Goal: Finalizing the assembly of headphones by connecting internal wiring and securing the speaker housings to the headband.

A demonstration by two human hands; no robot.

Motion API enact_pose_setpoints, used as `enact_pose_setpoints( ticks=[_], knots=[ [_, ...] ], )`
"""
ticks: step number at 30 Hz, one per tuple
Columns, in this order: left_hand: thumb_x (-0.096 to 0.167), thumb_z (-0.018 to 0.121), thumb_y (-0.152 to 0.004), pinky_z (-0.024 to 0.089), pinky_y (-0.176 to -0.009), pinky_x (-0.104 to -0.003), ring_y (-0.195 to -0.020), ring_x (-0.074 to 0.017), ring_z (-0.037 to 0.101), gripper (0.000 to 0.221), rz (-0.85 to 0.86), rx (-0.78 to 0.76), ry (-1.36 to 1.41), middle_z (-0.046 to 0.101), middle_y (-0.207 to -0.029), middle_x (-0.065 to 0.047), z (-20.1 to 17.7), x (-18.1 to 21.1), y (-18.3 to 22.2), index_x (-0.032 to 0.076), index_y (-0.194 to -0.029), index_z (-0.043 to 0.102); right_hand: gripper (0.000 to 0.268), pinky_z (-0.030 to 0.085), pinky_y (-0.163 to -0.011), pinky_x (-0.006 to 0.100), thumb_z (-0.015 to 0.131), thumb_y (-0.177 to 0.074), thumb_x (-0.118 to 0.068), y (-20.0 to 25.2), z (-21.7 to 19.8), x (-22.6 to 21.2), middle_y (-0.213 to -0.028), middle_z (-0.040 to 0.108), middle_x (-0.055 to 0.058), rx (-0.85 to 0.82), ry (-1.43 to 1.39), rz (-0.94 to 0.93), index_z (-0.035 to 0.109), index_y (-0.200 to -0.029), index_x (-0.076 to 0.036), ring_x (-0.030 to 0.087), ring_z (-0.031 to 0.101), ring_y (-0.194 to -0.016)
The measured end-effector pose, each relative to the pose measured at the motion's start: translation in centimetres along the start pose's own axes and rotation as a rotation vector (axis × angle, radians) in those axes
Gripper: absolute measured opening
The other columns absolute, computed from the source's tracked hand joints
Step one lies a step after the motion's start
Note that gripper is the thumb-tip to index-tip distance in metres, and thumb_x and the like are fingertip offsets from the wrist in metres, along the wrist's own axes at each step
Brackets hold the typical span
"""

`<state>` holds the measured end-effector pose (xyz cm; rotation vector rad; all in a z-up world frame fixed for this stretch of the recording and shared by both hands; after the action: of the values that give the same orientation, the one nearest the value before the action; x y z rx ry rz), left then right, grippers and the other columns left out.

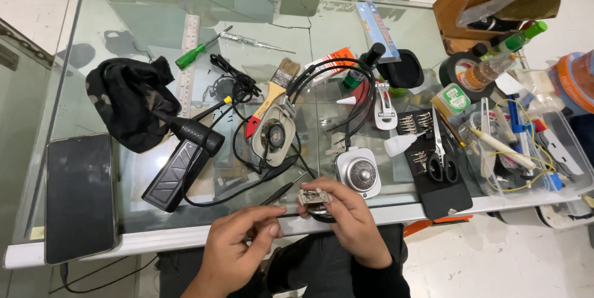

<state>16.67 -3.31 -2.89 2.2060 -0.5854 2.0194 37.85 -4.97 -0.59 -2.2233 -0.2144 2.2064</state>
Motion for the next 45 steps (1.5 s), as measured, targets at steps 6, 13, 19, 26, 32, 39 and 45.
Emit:
enact_pose_setpoints(
  ticks=[6,13,19,26,32,39,45],
  knots=[
    [0.017,0.062,-0.094,0.061,-0.059,-0.025,-0.062,-0.0116,0.076,0.020,0.041,-0.009,-0.033,0.079,-0.073,-0.001,-0.2,0.2,-0.1,0.008,-0.102,0.078,0.039,0.057,-0.085,0.035,0.052,-0.105,-0.028,0.3,-0.8,1.9,-0.115,0.065,0.015,0.033,-0.087,0.107,0.069,-0.124,0.002,0.024,0.072,-0.087],
    [0.017,0.061,-0.095,0.059,-0.060,-0.027,-0.064,-0.0135,0.076,0.020,0.038,-0.032,-0.038,0.078,-0.076,-0.001,-0.2,0.4,-0.4,0.008,-0.101,0.078,0.048,0.057,-0.084,0.036,0.054,-0.105,-0.034,0.7,-1.0,2.3,-0.103,0.066,0.016,0.032,-0.214,0.108,0.065,-0.129,0.007,0.026,0.073,-0.084],
    [0.020,0.061,-0.095,0.059,-0.058,-0.025,-0.063,-0.0113,0.077,0.021,0.010,-0.027,-0.087,0.080,-0.074,0.001,-0.2,0.2,-0.4,0.011,-0.100,0.079,0.045,0.056,-0.080,0.036,0.056,-0.106,-0.031,1.0,-1.1,3.0,-0.104,0.063,0.014,0.003,-0.273,0.034,0.062,-0.131,0.007,0.025,0.071,-0.085],
    [0.020,0.061,-0.094,0.058,-0.058,-0.025,-0.064,-0.0118,0.077,0.021,-0.002,-0.038,-0.095,0.080,-0.074,0.001,0.0,0.3,-0.6,0.011,-0.100,0.080,0.036,0.057,-0.083,0.034,0.059,-0.106,-0.031,1.1,-1.1,2.8,-0.105,0.057,0.014,0.007,-0.287,0.004,0.062,-0.120,0.002,0.025,0.069,-0.088],
    [0.019,0.062,-0.094,0.060,-0.061,-0.024,-0.065,-0.0113,0.077,0.023,0.015,-0.038,-0.113,0.081,-0.078,-0.001,0.2,0.6,-0.8,0.011,-0.108,0.079,0.035,0.060,-0.079,0.034,0.054,-0.108,-0.030,0.6,-0.9,1.7,-0.100,0.060,0.012,-0.003,-0.208,-0.027,0.066,-0.120,0.002,0.023,0.069,-0.082],
    [0.019,0.074,-0.089,0.060,-0.060,-0.025,-0.062,-0.0091,0.070,0.036,-0.016,-0.066,-0.093,0.081,-0.087,-0.003,0.5,-0.4,-0.6,0.013,-0.124,0.076,0.036,0.055,-0.082,0.033,0.055,-0.106,-0.031,0.2,-0.3,0.0,-0.102,0.069,0.011,-0.020,0.042,-0.061,0.072,-0.124,-0.005,0.022,0.067,-0.096],
    [0.021,0.081,-0.084,0.055,-0.060,-0.025,-0.059,-0.0077,0.065,0.043,-0.011,-0.087,-0.146,0.075,-0.078,0.005,1.0,0.1,-1.0,0.013,-0.126,0.073,0.042,0.049,-0.079,0.033,0.058,-0.104,-0.035,0.1,0.3,-0.1,-0.096,0.066,0.008,-0.064,0.122,-0.043,0.068,-0.133,-0.007,0.020,0.061,-0.089]
  ],
)
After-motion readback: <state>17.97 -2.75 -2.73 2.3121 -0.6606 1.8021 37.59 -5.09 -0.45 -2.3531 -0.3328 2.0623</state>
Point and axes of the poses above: each hand's wrist, its own y-axis away from the middle knuckle, its own z-axis out of the palm, x = y × z, the point moved 2 cm from there along -y, towards the middle knuckle
